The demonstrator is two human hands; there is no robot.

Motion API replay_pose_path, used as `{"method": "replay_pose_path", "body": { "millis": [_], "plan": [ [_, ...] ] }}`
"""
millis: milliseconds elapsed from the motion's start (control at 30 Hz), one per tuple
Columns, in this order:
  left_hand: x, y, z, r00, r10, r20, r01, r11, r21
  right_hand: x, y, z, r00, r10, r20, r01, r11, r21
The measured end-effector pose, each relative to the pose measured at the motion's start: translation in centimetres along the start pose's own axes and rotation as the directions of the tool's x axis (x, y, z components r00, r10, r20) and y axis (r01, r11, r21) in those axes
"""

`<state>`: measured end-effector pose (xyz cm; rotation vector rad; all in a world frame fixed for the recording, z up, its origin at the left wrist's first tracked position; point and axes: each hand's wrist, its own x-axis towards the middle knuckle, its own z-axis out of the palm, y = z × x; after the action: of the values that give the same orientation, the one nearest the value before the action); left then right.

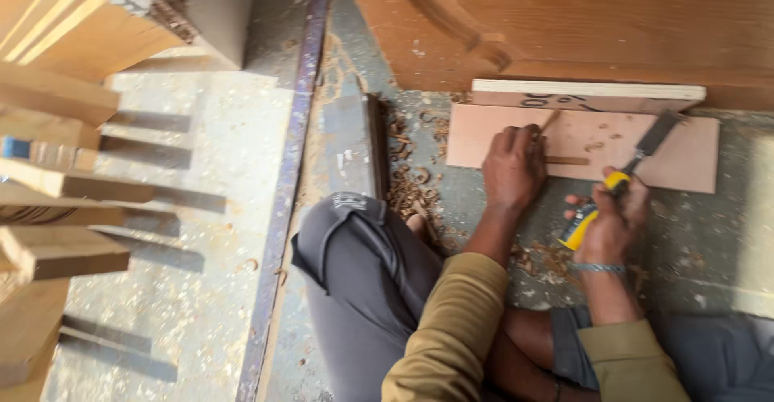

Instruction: The person chisels a small piece of wood positioned against a door frame while sitting on the floor.

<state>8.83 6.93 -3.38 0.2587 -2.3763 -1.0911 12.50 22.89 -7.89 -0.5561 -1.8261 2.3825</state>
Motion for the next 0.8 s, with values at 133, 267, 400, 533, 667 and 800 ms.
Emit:
{"method": "replay_pose_path", "body": {
  "millis": [133,267,400,533,667,800],
  "plan": [
    [-0.4,1.1,-1.2,0.995,0.041,0.094,-0.050,0.994,0.095,2.2,2.3,-1.8,0.993,-0.025,0.114,0.006,0.988,0.157],
    [0.2,0.6,-1.5,0.983,0.097,0.157,-0.122,0.980,0.156,2.4,1.6,-1.1,0.980,0.186,0.065,-0.183,0.982,-0.047],
    [0.3,-0.1,0.5,0.985,0.083,0.153,-0.086,0.996,0.009,-0.8,-1.5,-0.3,0.998,0.016,-0.062,-0.015,1.000,0.014],
    [0.7,0.5,0.9,0.990,0.053,0.130,-0.058,0.998,0.035,-4.0,-6.1,-0.3,0.996,0.050,-0.074,-0.049,0.999,0.011],
    [1.0,1.2,0.2,0.986,0.055,0.155,-0.068,0.995,0.078,-6.1,-9.2,-0.3,0.998,0.053,-0.037,-0.052,0.999,0.008],
    [1.0,0.2,0.5,0.988,0.010,0.152,-0.031,0.990,0.137,-6.9,-9.7,-0.2,0.996,0.092,0.014,-0.092,0.996,0.013]
  ]
}}
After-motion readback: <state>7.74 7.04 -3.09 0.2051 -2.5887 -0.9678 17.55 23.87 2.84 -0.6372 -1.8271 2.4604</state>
